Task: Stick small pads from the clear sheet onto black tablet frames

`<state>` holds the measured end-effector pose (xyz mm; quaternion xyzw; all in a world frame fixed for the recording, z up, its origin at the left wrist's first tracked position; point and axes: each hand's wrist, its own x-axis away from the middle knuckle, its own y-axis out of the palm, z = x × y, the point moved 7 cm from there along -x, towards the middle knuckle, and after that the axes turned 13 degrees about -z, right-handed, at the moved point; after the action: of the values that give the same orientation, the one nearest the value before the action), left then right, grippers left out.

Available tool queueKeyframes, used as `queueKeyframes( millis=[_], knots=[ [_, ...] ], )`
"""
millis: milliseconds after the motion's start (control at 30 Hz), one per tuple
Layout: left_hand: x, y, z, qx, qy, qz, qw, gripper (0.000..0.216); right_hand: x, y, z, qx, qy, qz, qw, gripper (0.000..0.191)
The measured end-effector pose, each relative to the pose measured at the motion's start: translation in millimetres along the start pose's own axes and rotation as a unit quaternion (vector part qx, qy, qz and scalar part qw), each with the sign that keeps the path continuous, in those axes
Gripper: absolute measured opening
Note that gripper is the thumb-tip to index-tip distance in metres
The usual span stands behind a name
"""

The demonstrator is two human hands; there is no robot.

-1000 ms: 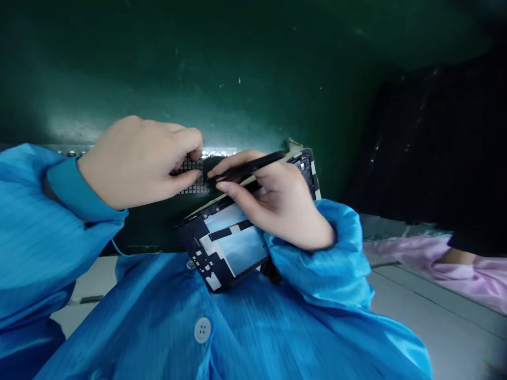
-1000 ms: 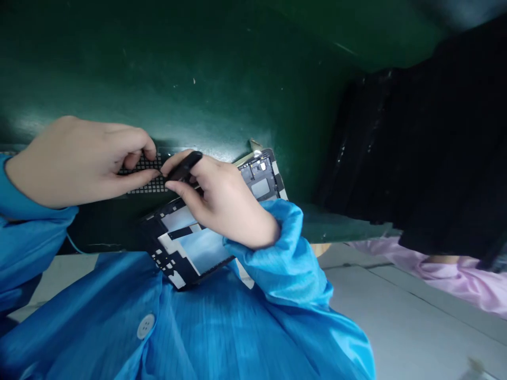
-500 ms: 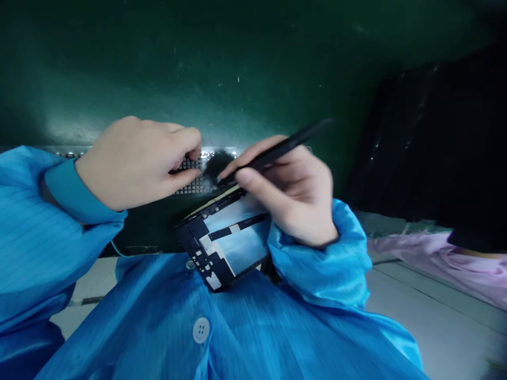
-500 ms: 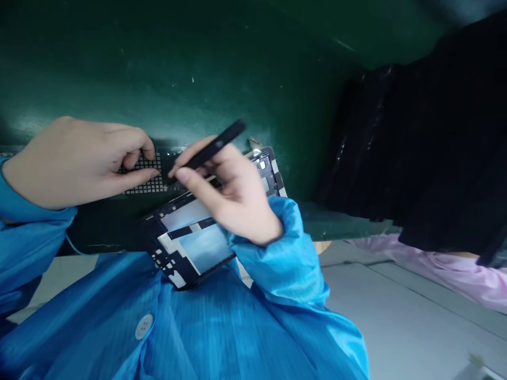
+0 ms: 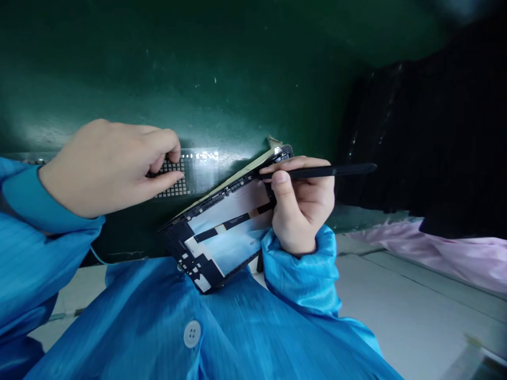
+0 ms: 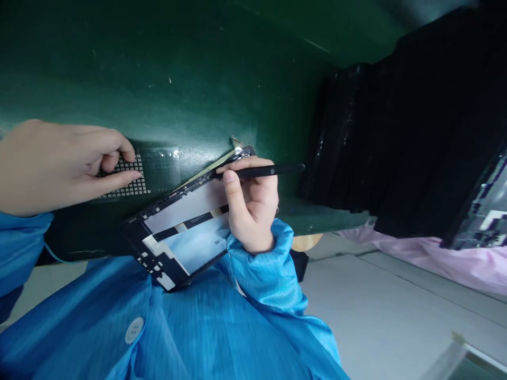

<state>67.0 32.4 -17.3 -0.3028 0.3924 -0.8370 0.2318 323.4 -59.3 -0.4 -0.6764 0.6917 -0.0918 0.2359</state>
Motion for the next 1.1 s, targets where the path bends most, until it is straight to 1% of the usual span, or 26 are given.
queueKeyframes(
  millis=[100, 167, 233, 300, 367, 400, 467, 533, 633, 733, 833, 900, 933, 967, 1000, 1067, 1100],
  knots=[
    [0.8, 0.7, -1.7, 0.01, 0.002, 0.002, 1.0, 0.065, -0.8, -4.3, -9.1, 0.04, 0.008, -0.034, 0.999, 0.006],
    [0.9, 1.5, -2.0, 0.007, 0.0, -0.004, 1.0, 0.055, -4.4, -4.9, -20.0, 0.064, 0.017, -0.066, 0.996, 0.009],
    [0.0, 1.9, -0.2, -0.011, -0.009, -0.019, 1.0, 0.042, -11.6, -0.1, -33.0, 0.055, 0.013, -0.104, 0.993, 0.013],
    [-1.8, 1.6, 3.0, -0.033, -0.023, -0.037, 0.999, 0.033, -20.6, 15.1, -44.4, 0.036, -0.002, -0.169, 0.985, 0.015],
    [-3.9, 0.7, 6.1, -0.046, -0.039, -0.054, 0.997, 0.03, -27.3, 36.7, -50.4, 0.04, -0.018, -0.251, 0.967, 0.013],
    [-4.8, 0.4, 7.1, -0.049, -0.048, -0.062, 0.996, 0.03, -29.5, 46.2, -50.9, 0.047, -0.022, -0.28, 0.959, 0.011],
    [-6.2, 0.0, 8.4, -0.05, -0.06, -0.072, 0.994, 0.031, -32.3, 58.7, -49.0, 0.062, -0.024, -0.307, 0.949, 0.008],
    [-6.9, -0.5, 9.7, -0.05, -0.06, -0.073, 0.994, 0.03, -32.8, 63.9, -46.6, 0.074, -0.026, -0.312, 0.947, 0.007],
    [-6.2, -0.4, 10.4, -0.038, -0.055, -0.069, 0.995, 0.029, -31.3, 63.9, -44.1, 0.084, -0.024, -0.309, 0.947, 0.006],
    [-4.3, 1.3, 7.9, -0.008, -0.061, -0.071, 0.996, 0.036, -30.3, 64.4, -43.4, 0.088, -0.028, -0.309, 0.946, 0.006],
    [-3.7, 1.4, 4.6, 0.006, -0.046, -0.061, 0.997, 0.042, -31.4, 69.3, -42.0, 0.093, -0.03, -0.324, 0.941, 0.007],
    [-4.8, 1.9, 0.3, 0.004, -0.031, -0.058, 0.998, 0.043, -33.0, 70.0, -40.3, 0.069, -0.021, -0.331, 0.941, 0.009],
    [-5.4, 2.3, -2.1, 0.0, -0.026, -0.058, 0.998, 0.044, -33.5, 67.3, -38.6, 0.039, -0.01, -0.327, 0.944, 0.01],
    [-5.5, 2.9, -3.7, -0.005, -0.021, -0.059, 0.998, 0.046, -33.6, 61.3, -36.4, -0.003, 0.003, -0.311, 0.95, 0.011],
    [-4.9, 3.4, -4.1, -0.012, -0.019, -0.057, 0.998, 0.049, -32.5, 51.4, -33.2, -0.047, 0.018, -0.281, 0.958, 0.013],
    [0.4, 4.0, 1.8, -0.037, -0.026, -0.039, 0.998, 0.057, -23.8, 21.1, -24.1, -0.117, 0.044, -0.188, 0.974, 0.015],
    [5.4, 4.4, 9.2, -0.053, -0.033, -0.024, 0.998, 0.062, -14.9, 2.5, -19.0, -0.134, 0.053, -0.135, 0.98, 0.015]
  ],
)
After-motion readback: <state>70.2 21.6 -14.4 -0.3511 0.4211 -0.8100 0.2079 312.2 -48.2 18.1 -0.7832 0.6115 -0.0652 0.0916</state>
